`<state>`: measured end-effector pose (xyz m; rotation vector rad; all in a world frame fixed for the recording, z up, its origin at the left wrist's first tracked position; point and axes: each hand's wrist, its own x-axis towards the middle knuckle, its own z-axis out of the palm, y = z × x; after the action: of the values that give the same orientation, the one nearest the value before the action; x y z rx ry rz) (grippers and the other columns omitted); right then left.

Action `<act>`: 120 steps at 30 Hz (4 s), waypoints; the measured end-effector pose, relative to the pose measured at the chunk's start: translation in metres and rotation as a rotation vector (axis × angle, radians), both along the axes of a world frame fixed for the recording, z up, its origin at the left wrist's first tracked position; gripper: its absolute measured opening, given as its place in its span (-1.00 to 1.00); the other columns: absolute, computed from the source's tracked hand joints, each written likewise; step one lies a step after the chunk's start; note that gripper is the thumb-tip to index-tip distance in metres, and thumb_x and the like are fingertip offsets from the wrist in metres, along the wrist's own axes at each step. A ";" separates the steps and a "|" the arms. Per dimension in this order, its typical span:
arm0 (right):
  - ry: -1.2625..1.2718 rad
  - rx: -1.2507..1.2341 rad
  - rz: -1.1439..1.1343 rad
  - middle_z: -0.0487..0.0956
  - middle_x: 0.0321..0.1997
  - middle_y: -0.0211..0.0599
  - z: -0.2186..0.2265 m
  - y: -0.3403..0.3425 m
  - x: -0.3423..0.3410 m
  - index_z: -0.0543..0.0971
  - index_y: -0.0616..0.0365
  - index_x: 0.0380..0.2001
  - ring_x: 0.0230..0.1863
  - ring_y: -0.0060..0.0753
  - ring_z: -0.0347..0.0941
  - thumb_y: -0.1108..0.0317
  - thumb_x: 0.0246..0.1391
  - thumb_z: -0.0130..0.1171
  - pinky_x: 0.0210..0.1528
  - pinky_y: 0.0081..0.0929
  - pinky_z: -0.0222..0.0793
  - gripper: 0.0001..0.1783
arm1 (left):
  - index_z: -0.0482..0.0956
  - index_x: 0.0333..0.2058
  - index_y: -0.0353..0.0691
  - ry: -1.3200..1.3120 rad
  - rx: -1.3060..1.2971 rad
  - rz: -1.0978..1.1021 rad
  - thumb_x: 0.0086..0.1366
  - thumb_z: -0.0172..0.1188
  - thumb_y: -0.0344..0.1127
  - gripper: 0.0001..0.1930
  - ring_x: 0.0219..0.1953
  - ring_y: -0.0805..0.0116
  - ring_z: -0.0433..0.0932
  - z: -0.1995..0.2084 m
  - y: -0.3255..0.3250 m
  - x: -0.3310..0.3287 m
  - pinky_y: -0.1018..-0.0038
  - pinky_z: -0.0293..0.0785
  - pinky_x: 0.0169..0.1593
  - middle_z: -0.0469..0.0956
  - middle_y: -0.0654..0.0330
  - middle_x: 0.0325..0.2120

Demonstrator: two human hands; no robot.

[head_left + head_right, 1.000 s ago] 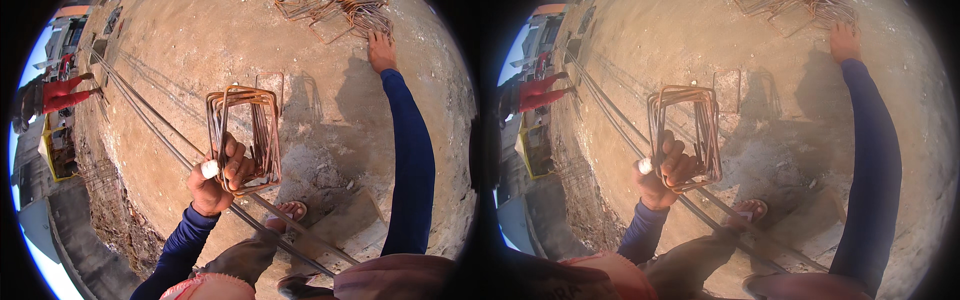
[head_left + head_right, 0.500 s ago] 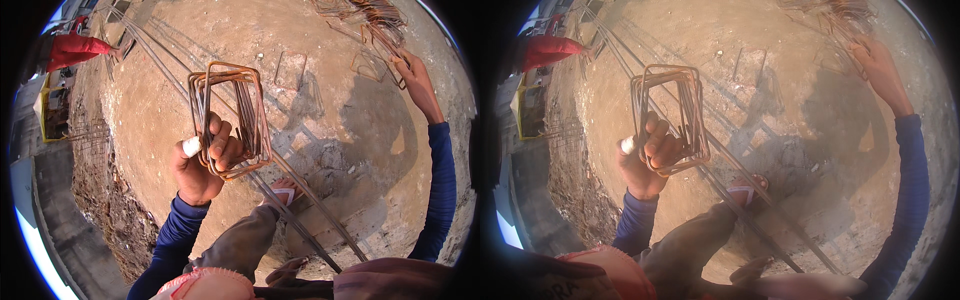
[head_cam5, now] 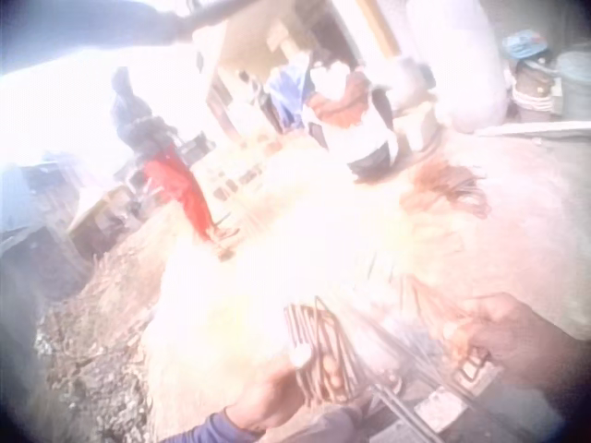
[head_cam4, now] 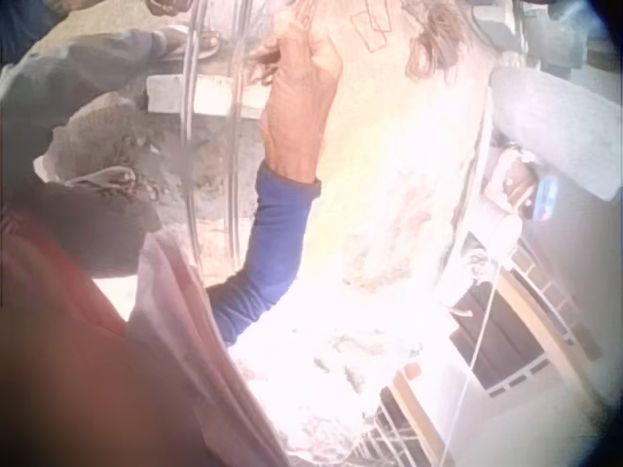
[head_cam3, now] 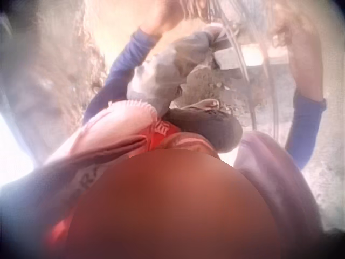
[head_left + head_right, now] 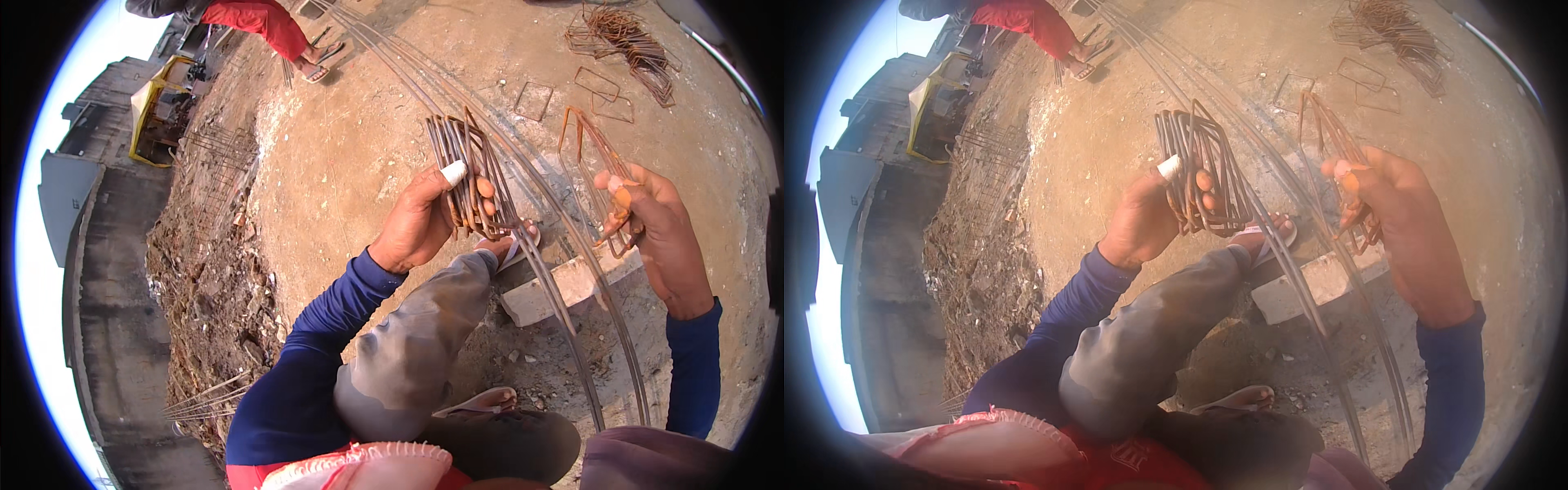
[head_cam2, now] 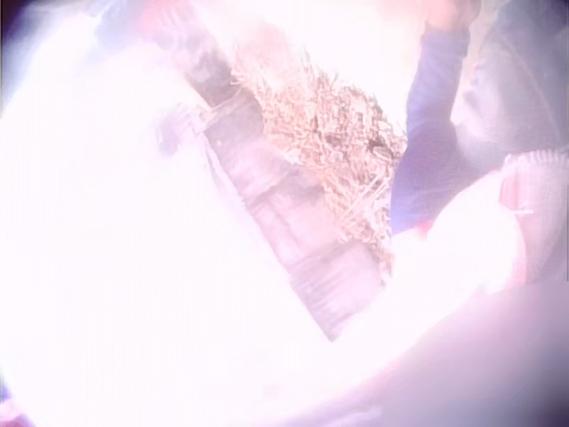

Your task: The person gathers long steel rebar rods and aligns them on the ground, then picks up pre-bent rebar stirrups and ties them around the rods using wire. The assembled rebar cage is placed on the ground as the work continues.

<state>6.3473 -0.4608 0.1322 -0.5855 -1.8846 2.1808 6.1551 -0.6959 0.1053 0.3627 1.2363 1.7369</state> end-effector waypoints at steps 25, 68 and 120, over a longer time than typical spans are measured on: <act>0.096 1.281 0.305 0.38 -0.25 0.08 0.073 -0.272 -0.081 0.54 0.40 -0.29 -0.18 0.14 0.33 0.04 0.19 0.08 -0.12 -0.03 0.26 -0.50 | 0.29 0.11 -0.45 -0.120 -0.279 0.062 0.37 -0.06 0.16 -0.31 -0.10 -0.13 0.47 0.093 -0.162 0.013 -0.12 0.35 -0.33 0.36 -0.33 0.02; 0.151 1.083 0.183 0.47 -0.46 -0.50 0.295 -0.339 -0.261 0.58 0.22 -0.36 -0.31 -0.68 0.41 0.10 0.24 0.12 -0.20 -0.57 0.28 -0.65 | 0.42 -0.20 -0.29 -0.900 0.213 0.444 0.37 0.03 -0.29 -0.82 -0.39 0.23 0.58 -0.016 -0.268 -0.119 0.20 0.63 -0.31 0.51 0.13 -0.40; -0.176 -0.614 -0.064 0.52 -0.18 -0.42 -0.114 -0.440 -0.153 0.49 0.17 -0.13 -0.19 -0.44 0.49 0.35 0.26 0.08 -0.15 -0.38 0.46 -0.82 | 0.44 0.02 -0.22 -0.429 -0.374 -0.444 0.43 -0.09 -0.13 -0.66 -0.20 0.28 0.58 -0.061 -0.319 -0.119 0.23 0.54 -0.13 0.54 0.12 -0.16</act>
<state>6.1942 -0.9007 0.0185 -0.9461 -1.2061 2.7346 6.0362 -1.0150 0.0445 0.0291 1.0386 1.1016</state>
